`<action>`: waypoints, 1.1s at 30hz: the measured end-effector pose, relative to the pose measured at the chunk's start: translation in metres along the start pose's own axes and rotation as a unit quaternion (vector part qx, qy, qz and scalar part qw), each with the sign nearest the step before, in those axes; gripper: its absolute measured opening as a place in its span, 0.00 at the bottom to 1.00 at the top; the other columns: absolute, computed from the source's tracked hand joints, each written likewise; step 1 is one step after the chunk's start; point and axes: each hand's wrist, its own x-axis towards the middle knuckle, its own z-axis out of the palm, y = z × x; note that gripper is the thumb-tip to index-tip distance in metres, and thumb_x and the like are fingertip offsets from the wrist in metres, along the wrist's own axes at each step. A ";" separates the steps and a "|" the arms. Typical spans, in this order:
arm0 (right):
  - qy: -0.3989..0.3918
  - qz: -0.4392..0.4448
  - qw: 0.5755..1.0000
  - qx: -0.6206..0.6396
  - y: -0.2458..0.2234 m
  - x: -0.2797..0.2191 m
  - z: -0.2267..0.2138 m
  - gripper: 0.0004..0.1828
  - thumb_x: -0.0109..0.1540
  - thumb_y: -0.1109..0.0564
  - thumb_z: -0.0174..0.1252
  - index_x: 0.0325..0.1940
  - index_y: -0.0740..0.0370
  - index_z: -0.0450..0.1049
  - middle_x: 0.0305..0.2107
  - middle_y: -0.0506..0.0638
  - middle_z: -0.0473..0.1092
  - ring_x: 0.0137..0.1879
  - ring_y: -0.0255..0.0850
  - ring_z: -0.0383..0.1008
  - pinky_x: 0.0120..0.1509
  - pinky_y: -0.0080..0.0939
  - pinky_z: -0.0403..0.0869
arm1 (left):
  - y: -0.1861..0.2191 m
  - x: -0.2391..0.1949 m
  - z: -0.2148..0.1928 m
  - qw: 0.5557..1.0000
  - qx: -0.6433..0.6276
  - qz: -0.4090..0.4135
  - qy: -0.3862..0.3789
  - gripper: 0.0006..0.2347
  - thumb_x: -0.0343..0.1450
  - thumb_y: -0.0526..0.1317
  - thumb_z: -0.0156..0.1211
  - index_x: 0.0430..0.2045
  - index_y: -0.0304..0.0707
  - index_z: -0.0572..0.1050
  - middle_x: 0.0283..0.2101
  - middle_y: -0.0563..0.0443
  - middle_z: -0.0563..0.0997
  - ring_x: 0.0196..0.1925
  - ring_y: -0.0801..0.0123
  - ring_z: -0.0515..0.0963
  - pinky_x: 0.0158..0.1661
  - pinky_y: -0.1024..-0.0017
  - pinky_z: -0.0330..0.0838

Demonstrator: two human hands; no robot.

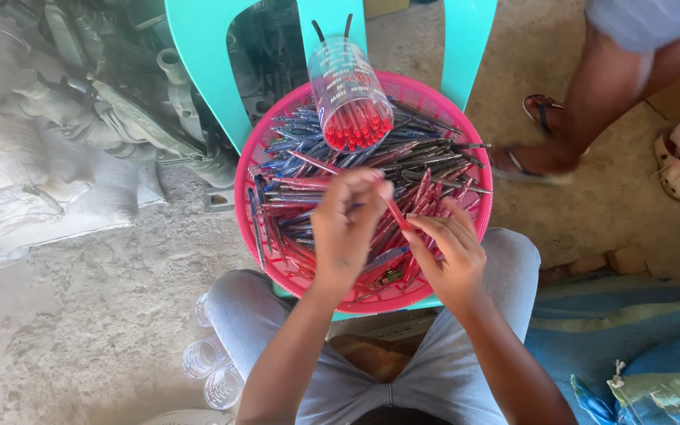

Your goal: The person sits cross-legged on a chair with a pink basket on their lap, sorting through a large pile of red and blue pens. They pick up individual pens, remove them from their plastic wrappers, and place the unwrapped pens into a clear plastic cup positioned on the basket.

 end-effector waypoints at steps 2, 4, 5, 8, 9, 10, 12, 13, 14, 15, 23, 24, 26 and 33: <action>-0.006 0.009 0.998 0.068 -0.008 0.011 -0.001 0.12 0.63 0.62 0.68 0.51 0.60 0.79 0.42 0.48 0.79 0.50 0.40 0.80 0.79 0.59 0.68 | 0.005 0.012 -0.011 0.991 -0.127 -0.012 0.028 0.09 0.75 0.37 0.65 0.45 0.33 0.75 0.46 0.49 0.82 0.45 0.74 0.82 0.41 0.70 0.81; 0.049 -0.069 0.995 0.043 -0.022 0.034 -0.004 0.15 0.59 0.65 0.71 0.48 0.63 0.77 0.39 0.52 0.79 0.43 0.44 0.81 0.72 0.59 0.71 | 0.021 0.025 -0.023 0.949 -0.288 -0.112 0.070 0.09 0.73 0.37 0.62 0.45 0.35 0.75 0.42 0.49 0.84 0.41 0.72 0.86 0.43 0.69 0.85; 0.050 -0.072 0.995 0.044 -0.024 0.041 -0.003 0.15 0.59 0.65 0.71 0.48 0.63 0.77 0.39 0.52 0.79 0.43 0.44 0.81 0.72 0.59 0.71 | 0.015 0.028 -0.027 0.949 -0.287 -0.109 0.071 0.09 0.73 0.37 0.62 0.45 0.35 0.75 0.42 0.49 0.84 0.41 0.72 0.86 0.43 0.69 0.85; 0.093 -0.121 0.985 0.081 -0.027 0.061 0.000 0.15 0.61 0.64 0.72 0.50 0.63 0.76 0.41 0.52 0.77 0.48 0.47 0.80 0.68 0.53 0.77 | 0.001 0.038 -0.034 0.903 -0.390 -0.165 0.072 0.08 0.75 0.37 0.61 0.46 0.34 0.75 0.42 0.49 0.83 0.40 0.73 0.85 0.43 0.72 0.84; 0.112 -0.161 0.978 0.073 -0.027 0.069 0.001 0.16 0.61 0.64 0.73 0.49 0.63 0.76 0.40 0.52 0.77 0.46 0.48 0.79 0.60 0.50 0.77 | 0.000 0.041 -0.032 0.890 -0.401 -0.212 0.046 0.10 0.74 0.38 0.61 0.47 0.34 0.76 0.42 0.48 0.84 0.40 0.73 0.85 0.43 0.73 0.84; 0.132 -0.200 0.969 0.064 -0.027 0.076 0.002 0.16 0.61 0.63 0.75 0.48 0.63 0.75 0.38 0.51 0.76 0.45 0.49 0.77 0.52 0.46 0.78 | -0.002 0.044 -0.030 0.874 -0.410 -0.259 0.020 0.11 0.74 0.39 0.60 0.48 0.34 0.77 0.43 0.47 0.85 0.39 0.73 0.85 0.43 0.75 0.84; 0.131 -0.222 0.965 0.043 -0.023 0.088 0.011 0.17 0.59 0.62 0.76 0.48 0.63 0.78 0.36 0.50 0.75 0.41 0.47 0.76 0.47 0.46 0.75 | -0.015 0.046 -0.027 0.873 -0.407 -0.270 -0.008 0.11 0.75 0.40 0.60 0.48 0.33 0.77 0.43 0.47 0.85 0.41 0.73 0.85 0.43 0.76 0.83; 0.131 -0.242 0.961 0.020 -0.021 0.095 0.015 0.17 0.57 0.61 0.77 0.47 0.63 0.80 0.34 0.49 0.74 0.38 0.46 0.74 0.41 0.45 0.73 | -0.021 0.048 -0.025 0.870 -0.403 -0.281 -0.038 0.12 0.77 0.41 0.60 0.48 0.31 0.77 0.43 0.47 0.84 0.42 0.73 0.85 0.43 0.76 0.83; 0.133 -0.243 0.961 0.020 -0.016 0.095 0.023 0.17 0.57 0.61 0.77 0.47 0.63 0.80 0.34 0.49 0.74 0.38 0.46 0.74 0.41 0.45 0.73 | -0.026 0.049 -0.026 0.871 -0.402 -0.280 -0.038 0.12 0.77 0.41 0.60 0.48 0.31 0.77 0.43 0.47 0.84 0.42 0.73 0.85 0.43 0.76 0.83; 0.135 -0.242 0.961 0.017 -0.011 0.096 0.030 0.18 0.56 0.59 0.77 0.48 0.62 0.80 0.34 0.49 0.74 0.38 0.45 0.75 0.41 0.44 0.73 | -0.032 0.051 -0.026 0.884 -0.379 -0.272 -0.042 0.11 0.76 0.39 0.61 0.49 0.33 0.78 0.43 0.50 0.84 0.42 0.74 0.85 0.44 0.76 0.83; 0.079 -0.187 0.979 0.021 0.004 0.085 0.053 0.21 0.55 0.59 0.76 0.51 0.61 0.82 0.33 0.48 0.71 0.35 0.42 0.73 0.37 0.43 0.72 | -0.051 0.051 -0.037 0.913 -0.294 -0.274 -0.066 0.14 0.74 0.40 0.60 0.53 0.36 0.77 0.43 0.51 0.84 0.41 0.75 0.85 0.44 0.73 0.83; 0.071 -0.185 0.980 0.030 0.003 0.085 0.055 0.20 0.57 0.59 0.75 0.52 0.60 0.80 0.34 0.48 0.72 0.36 0.43 0.75 0.39 0.43 0.73 | -0.056 0.050 -0.038 0.915 -0.295 -0.266 -0.070 0.15 0.74 0.40 0.60 0.53 0.34 0.77 0.43 0.50 0.84 0.42 0.74 0.85 0.45 0.72 0.83; 0.063 -0.181 0.981 0.038 0.002 0.084 0.056 0.20 0.58 0.59 0.75 0.52 0.59 0.79 0.36 0.48 0.72 0.38 0.43 0.76 0.40 0.43 0.74 | -0.058 0.048 -0.039 0.916 -0.296 -0.260 -0.074 0.15 0.74 0.40 0.60 0.54 0.33 0.76 0.44 0.49 0.84 0.43 0.73 0.86 0.46 0.72 0.84; 0.015 -0.113 0.992 0.054 0.001 0.088 0.055 0.22 0.61 0.62 0.71 0.59 0.63 0.77 0.41 0.52 0.75 0.44 0.48 0.78 0.46 0.46 0.77 | -0.059 0.042 -0.043 0.928 -0.283 -0.235 -0.056 0.18 0.76 0.43 0.58 0.59 0.34 0.74 0.45 0.48 0.84 0.42 0.70 0.85 0.44 0.72 0.83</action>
